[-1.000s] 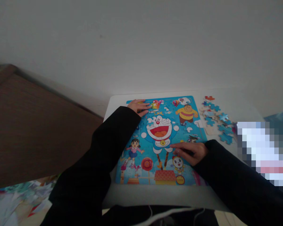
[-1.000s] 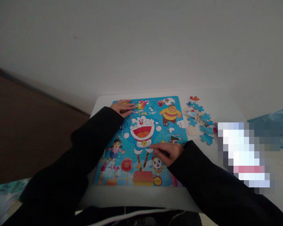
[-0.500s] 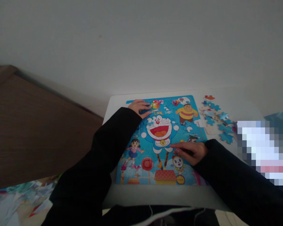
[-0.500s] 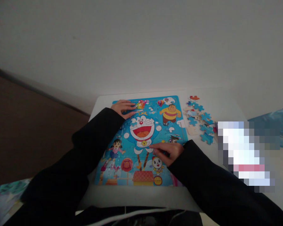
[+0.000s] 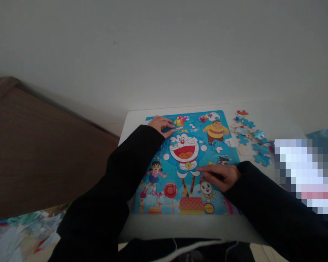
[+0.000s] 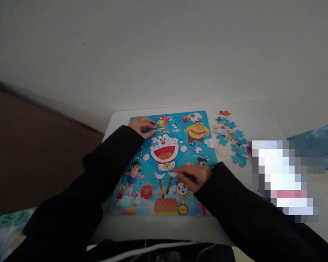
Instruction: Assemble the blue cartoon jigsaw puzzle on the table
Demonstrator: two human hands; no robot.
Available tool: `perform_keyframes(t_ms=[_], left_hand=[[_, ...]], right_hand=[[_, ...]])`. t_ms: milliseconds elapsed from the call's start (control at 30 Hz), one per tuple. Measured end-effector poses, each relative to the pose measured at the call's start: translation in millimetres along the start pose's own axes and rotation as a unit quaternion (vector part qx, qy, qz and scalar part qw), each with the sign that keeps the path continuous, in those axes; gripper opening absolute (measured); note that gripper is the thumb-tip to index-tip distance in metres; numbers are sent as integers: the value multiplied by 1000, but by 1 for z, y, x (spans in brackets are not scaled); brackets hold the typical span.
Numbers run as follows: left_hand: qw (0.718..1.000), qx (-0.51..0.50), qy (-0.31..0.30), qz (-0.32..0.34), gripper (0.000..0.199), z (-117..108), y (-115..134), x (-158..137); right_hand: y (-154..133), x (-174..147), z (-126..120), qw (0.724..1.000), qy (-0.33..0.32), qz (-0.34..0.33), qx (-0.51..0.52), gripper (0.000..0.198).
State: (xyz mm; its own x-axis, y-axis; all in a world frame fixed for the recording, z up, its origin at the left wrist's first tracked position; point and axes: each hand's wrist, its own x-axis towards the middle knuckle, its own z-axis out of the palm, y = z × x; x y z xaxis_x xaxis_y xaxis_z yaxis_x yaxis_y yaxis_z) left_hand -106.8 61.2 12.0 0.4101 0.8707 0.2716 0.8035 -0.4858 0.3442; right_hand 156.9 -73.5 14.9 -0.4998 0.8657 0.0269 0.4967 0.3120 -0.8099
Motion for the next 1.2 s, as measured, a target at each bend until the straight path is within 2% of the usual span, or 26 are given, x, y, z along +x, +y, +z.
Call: perform_keyframes(t_ms=[100, 200, 300, 367, 467, 500, 600, 700, 800, 1033, 1200], left_hand=[[1000, 4, 1, -4, 14, 1, 0, -1], [1000, -6, 10, 1, 14, 4, -5, -2], [999, -17, 31, 8, 15, 6, -12, -4], [999, -26, 36, 13, 16, 7, -17, -4], [998, -50, 22, 12, 16, 7, -22, -3], [998, -58, 21, 7, 16, 7, -23, -4], [994, -97, 37, -19, 13, 5, -23, -6], [984, -161, 54, -50, 16, 3, -23, -10], [981, -177, 64, -44, 17, 3, -26, -11], [992, -93, 69, 47, 16, 8, -31, -9], [998, -4, 35, 58, 18, 8, -24, -7]], right_hand=[[-8, 0, -7, 1000, -12, 12, -4, 24], [-30, 8, -28, 999, 3, -13, -30, 24], [-52, 36, -51, 993, 56, -51, -89, 23], [-56, 68, -56, 986, 61, -58, -144, 22], [-44, 123, -41, 970, 1, -41, -239, 21], [-37, 138, -33, 966, 1, -39, -256, 23], [-15, 167, -9, 960, -13, -60, -273, 25], [-2, 172, 2, 958, 3, -103, -269, 19], [2, 169, 3, 959, 15, -121, -254, 17], [7, 171, 5, 965, 19, -129, -227, 14], [10, 167, 9, 955, 55, -137, -257, 20]])
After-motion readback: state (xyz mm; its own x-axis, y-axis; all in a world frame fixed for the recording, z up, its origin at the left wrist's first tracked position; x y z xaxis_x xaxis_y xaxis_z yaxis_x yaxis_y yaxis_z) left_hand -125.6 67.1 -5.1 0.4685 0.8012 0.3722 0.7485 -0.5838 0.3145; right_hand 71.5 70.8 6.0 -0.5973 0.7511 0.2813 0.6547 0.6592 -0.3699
